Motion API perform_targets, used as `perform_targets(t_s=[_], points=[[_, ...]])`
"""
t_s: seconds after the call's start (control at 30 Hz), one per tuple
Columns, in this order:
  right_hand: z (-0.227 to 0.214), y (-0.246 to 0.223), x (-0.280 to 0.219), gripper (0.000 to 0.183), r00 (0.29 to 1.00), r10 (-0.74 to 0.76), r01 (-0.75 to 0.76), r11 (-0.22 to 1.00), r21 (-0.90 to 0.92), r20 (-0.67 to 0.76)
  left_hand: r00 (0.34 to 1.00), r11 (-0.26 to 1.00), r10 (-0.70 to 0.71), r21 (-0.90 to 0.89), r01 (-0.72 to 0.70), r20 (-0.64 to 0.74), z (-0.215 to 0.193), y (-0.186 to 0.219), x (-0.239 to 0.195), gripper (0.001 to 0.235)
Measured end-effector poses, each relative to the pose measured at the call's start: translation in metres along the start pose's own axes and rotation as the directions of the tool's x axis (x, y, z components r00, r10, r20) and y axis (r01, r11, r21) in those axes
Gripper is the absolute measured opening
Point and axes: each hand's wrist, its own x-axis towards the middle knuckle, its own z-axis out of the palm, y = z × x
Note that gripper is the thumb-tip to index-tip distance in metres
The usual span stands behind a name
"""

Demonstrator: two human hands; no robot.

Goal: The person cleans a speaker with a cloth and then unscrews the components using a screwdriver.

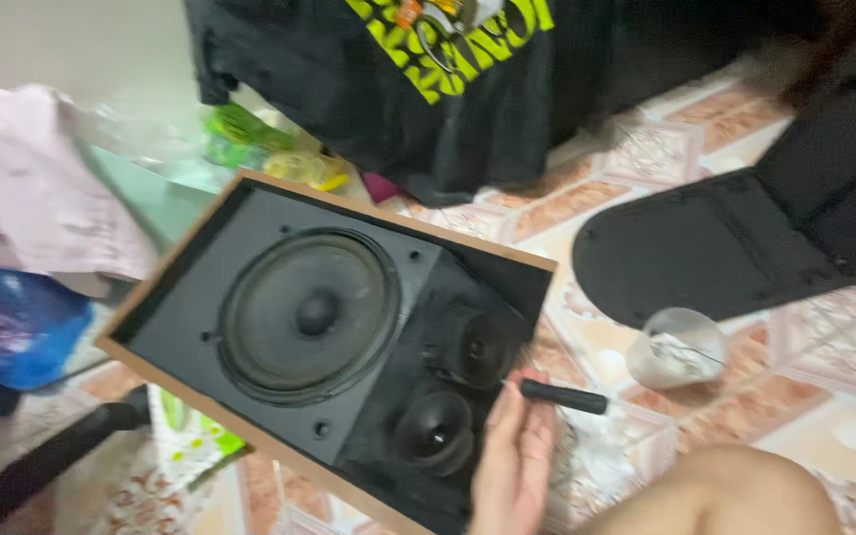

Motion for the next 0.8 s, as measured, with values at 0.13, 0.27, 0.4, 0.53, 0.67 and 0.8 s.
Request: perform_targets(t_s=[0.13,0.27,0.4,0.53,0.67,0.8], points=[[0.013,-0.038,0.019,0.068,0.993,-0.101,0.079,0.956,0.284,0.063,1.0,0.999,0.004,0.035,-0.004,0.002,-0.003,-0.007,0.0,0.034],[0.017,-0.043,0.042,0.061,0.98,-0.19,0.152,0.901,0.406,0.055,1.0,1.0,0.009,-0.001,-0.009,-0.019,0.012,-0.006,-0.005,0.037],[0.005,-0.032,0.047,0.059,0.815,-0.394,-0.295,0.35,-0.889,-0.426,0.998,1.0,0.006,0.009,-0.006,-0.069,0.022,-0.002,-0.013,0.045],[-0.024,-0.02,0.079,0.062,0.96,-0.256,-0.001,-0.403,-0.915,0.112,0.999,1.0,0.008,0.024,-0.008,-0.034,0.011,-0.005,-0.007,0.046],[-0.042,-0.006,0.105,0.045,0.97,-0.067,0.174,-0.477,-0.861,0.233,0.999,1.0,0.007,-0.022,-0.006,0.037,0.001,-0.004,-0.001,0.039],[-0.039,-0.009,0.127,0.04,0.992,-0.118,0.005,-0.258,-0.966,0.037,0.995,0.999,-0.036,-0.018,0.038,0.094,0.011,0.008,-0.016,0.036]])
